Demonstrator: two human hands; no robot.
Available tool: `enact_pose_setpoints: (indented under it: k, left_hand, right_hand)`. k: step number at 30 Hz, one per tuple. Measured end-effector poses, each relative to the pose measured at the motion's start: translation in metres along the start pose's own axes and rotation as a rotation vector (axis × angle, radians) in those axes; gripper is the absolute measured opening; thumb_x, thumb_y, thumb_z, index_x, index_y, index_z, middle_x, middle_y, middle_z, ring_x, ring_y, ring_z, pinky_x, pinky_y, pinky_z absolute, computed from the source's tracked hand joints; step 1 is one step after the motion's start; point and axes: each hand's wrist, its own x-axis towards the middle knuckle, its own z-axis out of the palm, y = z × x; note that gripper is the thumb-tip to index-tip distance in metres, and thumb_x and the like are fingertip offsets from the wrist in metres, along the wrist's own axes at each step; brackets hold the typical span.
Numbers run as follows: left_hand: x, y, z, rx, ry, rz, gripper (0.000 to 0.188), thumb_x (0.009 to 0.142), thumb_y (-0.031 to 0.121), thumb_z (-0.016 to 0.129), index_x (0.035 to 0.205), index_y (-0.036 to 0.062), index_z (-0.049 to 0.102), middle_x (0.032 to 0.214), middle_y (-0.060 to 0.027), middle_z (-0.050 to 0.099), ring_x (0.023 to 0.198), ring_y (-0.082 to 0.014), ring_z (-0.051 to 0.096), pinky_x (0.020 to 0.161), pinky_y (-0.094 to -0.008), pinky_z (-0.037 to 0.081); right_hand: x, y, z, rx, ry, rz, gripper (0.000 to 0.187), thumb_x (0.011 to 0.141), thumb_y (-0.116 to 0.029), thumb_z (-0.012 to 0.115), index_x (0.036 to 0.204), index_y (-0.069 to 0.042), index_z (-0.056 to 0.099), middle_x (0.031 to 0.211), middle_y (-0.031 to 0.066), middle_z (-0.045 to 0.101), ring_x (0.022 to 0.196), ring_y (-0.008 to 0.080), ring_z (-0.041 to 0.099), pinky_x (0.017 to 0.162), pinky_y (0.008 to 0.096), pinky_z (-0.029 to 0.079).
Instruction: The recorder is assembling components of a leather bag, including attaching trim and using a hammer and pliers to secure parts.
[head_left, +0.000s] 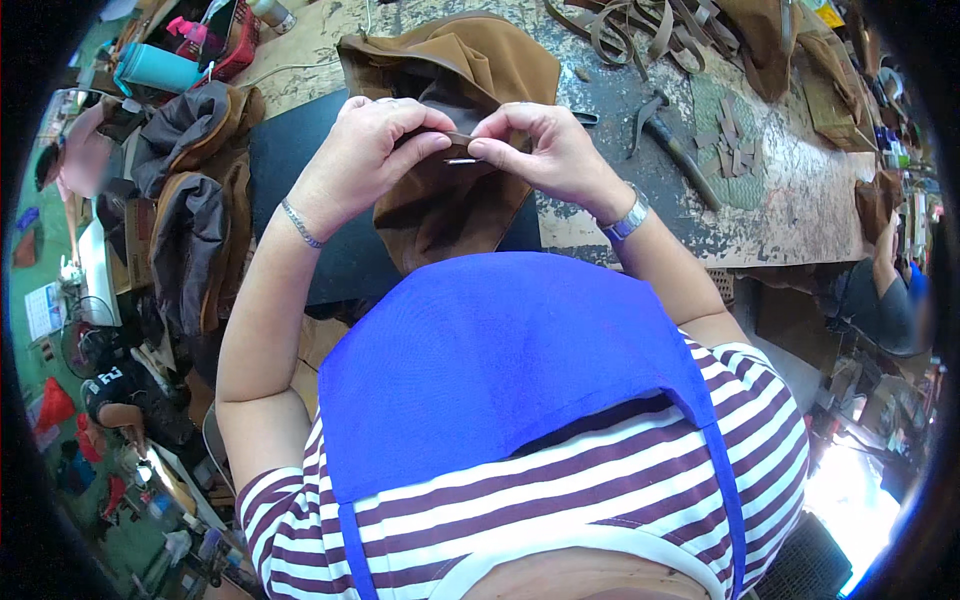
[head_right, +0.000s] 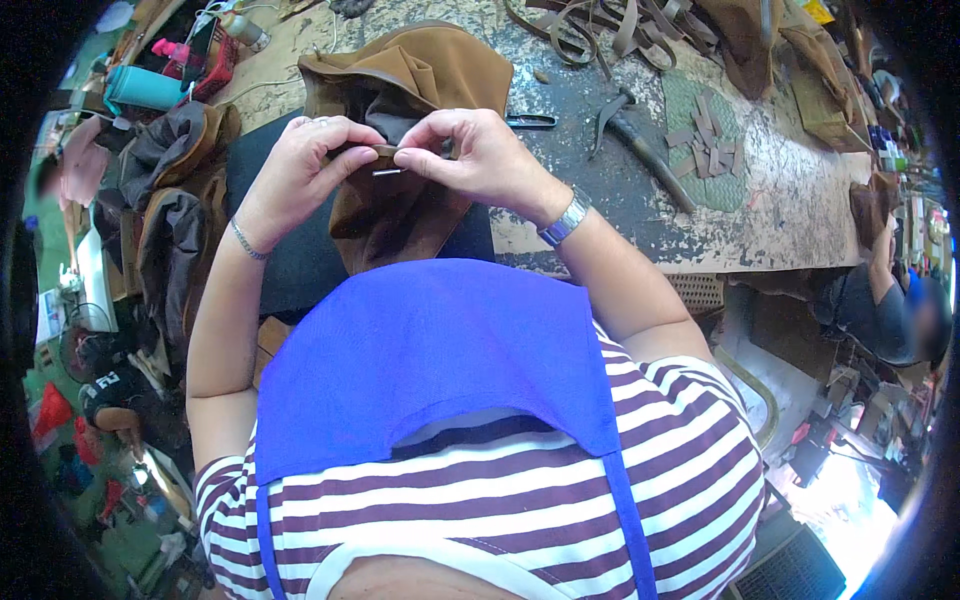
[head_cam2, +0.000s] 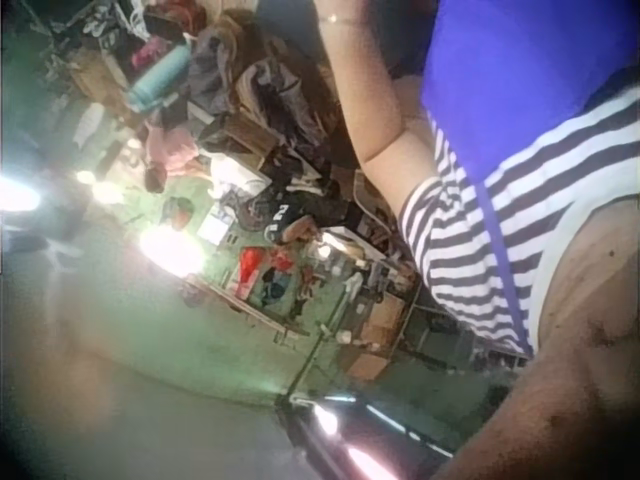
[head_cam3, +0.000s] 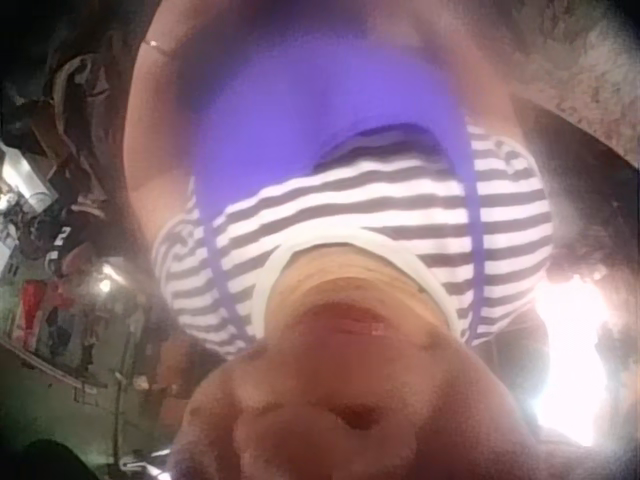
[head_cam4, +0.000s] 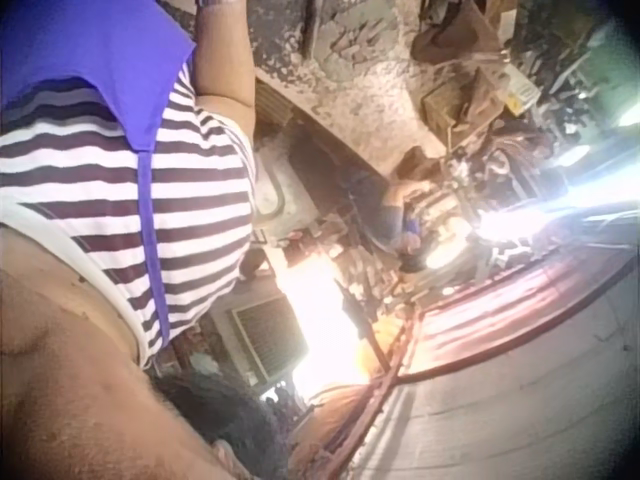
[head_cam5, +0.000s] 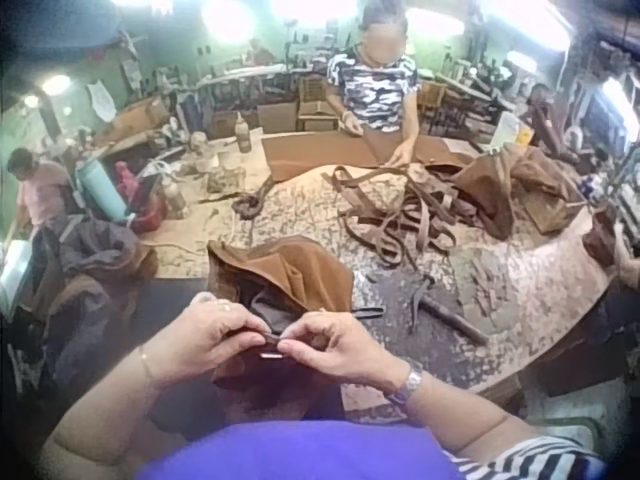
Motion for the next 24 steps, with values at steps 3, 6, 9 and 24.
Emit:
enact_pose_setpoints:
  k: [3, 6, 9, 24]
  left_hand:
    - [0.003, 0.003, 0.0, 0.016, -0.007, 0.024, 0.014, 0.088, 0.019, 0.061, 0.097, 0.0093, 0.065, 0.086, -0.005, 0.064, 0.086, -0.0221, 0.06, 0.083, -0.0336, 0.038]
    - [0.004, -0.002, 0.003, -0.017, 0.024, 0.084, 0.017, 0.086, 0.018, 0.065, 0.099, 0.0085, 0.064, 0.089, -0.0054, 0.063, 0.088, -0.0225, 0.06, 0.084, -0.0331, 0.041]
    - [0.001, -0.011, 0.001, -0.235, 0.108, -0.033, 0.024, 0.081, 0.016, 0.071, 0.101, 0.0077, 0.063, 0.093, -0.0066, 0.063, 0.09, -0.0234, 0.06, 0.084, -0.0323, 0.044]
    - [-0.006, -0.014, 0.002, 0.003, 0.054, 0.123, 0.019, 0.085, 0.022, 0.066, 0.101, 0.012, 0.068, 0.095, -0.0038, 0.066, 0.093, -0.0208, 0.061, 0.099, -0.039, 0.037]
  right_hand:
    - [-0.002, -0.004, -0.001, -0.013, 0.027, 0.009, 0.015, 0.085, -0.016, 0.071, 0.091, -0.002, 0.071, 0.083, 0.0018, 0.068, 0.079, 0.0061, 0.059, 0.072, 0.0223, 0.047]
    - [-0.001, -0.006, -0.001, 0.034, 0.008, 0.075, 0.016, 0.085, -0.017, 0.072, 0.09, -0.002, 0.071, 0.082, 0.0018, 0.068, 0.079, 0.0065, 0.059, 0.071, 0.0219, 0.047]
    - [-0.001, -0.005, 0.001, -0.021, 0.019, 0.02, 0.015, 0.085, -0.016, 0.072, 0.09, -0.002, 0.071, 0.084, 0.0015, 0.068, 0.079, 0.0063, 0.059, 0.071, 0.0219, 0.047]
    - [-0.007, -0.004, 0.012, -0.228, 0.203, -0.178, 0.018, 0.078, -0.019, 0.077, 0.091, -0.007, 0.074, 0.08, 0.0064, 0.07, 0.07, 0.0129, 0.064, 0.075, 0.0279, 0.049]
